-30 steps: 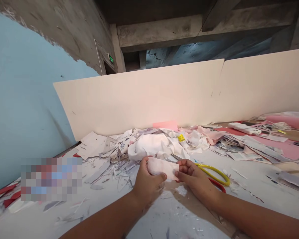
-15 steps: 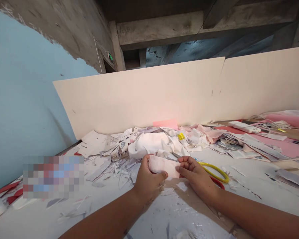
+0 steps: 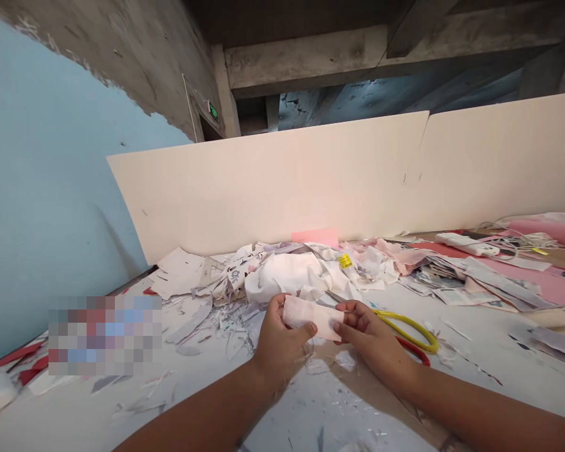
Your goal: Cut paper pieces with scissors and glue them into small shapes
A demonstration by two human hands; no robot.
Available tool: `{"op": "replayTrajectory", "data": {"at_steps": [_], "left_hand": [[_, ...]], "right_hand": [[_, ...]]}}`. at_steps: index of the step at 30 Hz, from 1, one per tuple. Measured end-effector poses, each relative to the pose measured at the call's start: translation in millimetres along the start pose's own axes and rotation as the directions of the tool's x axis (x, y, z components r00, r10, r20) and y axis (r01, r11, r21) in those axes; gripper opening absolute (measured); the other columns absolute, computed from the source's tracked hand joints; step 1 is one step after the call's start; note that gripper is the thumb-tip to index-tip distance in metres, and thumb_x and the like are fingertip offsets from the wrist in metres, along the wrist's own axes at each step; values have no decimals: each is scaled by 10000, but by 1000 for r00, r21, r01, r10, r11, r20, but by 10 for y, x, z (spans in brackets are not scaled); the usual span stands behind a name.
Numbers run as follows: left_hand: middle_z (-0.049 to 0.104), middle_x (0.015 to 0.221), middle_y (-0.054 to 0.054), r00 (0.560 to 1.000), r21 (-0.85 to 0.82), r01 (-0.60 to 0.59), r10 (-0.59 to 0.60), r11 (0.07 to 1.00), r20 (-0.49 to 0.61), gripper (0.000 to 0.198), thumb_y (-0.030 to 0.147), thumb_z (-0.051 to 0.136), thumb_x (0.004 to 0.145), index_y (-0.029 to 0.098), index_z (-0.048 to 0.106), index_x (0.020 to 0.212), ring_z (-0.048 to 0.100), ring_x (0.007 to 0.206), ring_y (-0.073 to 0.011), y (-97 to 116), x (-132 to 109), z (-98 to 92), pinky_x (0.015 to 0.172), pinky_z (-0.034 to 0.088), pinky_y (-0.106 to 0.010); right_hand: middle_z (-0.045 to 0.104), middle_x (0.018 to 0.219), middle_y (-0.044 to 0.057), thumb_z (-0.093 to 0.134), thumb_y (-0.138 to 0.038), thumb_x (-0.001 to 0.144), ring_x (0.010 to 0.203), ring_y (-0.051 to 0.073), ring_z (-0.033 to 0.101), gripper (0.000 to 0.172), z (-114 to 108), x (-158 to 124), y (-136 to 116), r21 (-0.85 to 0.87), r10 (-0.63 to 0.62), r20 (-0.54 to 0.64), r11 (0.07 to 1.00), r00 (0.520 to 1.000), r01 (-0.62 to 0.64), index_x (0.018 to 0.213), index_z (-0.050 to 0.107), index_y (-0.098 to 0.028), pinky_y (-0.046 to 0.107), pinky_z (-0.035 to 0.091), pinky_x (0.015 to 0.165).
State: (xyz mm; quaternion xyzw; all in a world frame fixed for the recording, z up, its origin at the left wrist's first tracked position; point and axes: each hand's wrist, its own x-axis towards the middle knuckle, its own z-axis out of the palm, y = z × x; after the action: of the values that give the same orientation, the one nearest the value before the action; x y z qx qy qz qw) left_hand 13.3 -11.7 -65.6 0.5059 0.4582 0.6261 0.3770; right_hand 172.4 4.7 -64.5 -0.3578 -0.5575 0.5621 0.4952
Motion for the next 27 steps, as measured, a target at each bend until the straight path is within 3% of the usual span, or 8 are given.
{"op": "replayTrajectory", "data": {"at_steps": [7,13,17,20,27], "left_hand": [[580,865,-43,997,-3,63,-63,998,40,574,196,708,524,198,443,1033,561,737,-159,35,-41,1,634,462,-262],[578,873,-46,996,28,92,-92,995,-5,600,193,719,500,189,455,1039,552,763,-163,56,-36,4,647,457,-251],[569,880,-44,989,17,117,-118,993,92,653,199,723,498,200,422,1077,547,754,-160,87,-66,16,629,454,-248],[560,876,-46,982,30,139,-142,990,124,704,193,733,483,196,400,1103,540,753,-162,101,-92,24,615,450,-240],[554,891,-43,990,80,108,-114,991,78,680,172,728,485,196,419,1091,527,758,-155,73,-71,16,618,437,-221]], "right_hand": [[448,535,-103,609,-271,694,500,77,465,291,-28,10,81,-38,-31,37,999,999,32,909,421,-217,194,331,488],[558,598,-73,638,-227,658,541,101,511,419,-1,-22,59,1,29,124,1000,992,-29,966,353,-224,198,326,493],[568,591,-77,625,-170,636,524,99,510,427,11,-25,68,5,38,131,999,991,-39,920,311,-226,189,311,476],[550,583,-86,640,-214,637,507,101,508,439,24,-27,74,-7,41,119,999,992,-41,920,305,-236,186,307,459],[518,545,-94,669,-265,621,450,73,451,492,30,-33,48,22,29,136,999,990,-32,973,327,-222,168,264,412]]}}
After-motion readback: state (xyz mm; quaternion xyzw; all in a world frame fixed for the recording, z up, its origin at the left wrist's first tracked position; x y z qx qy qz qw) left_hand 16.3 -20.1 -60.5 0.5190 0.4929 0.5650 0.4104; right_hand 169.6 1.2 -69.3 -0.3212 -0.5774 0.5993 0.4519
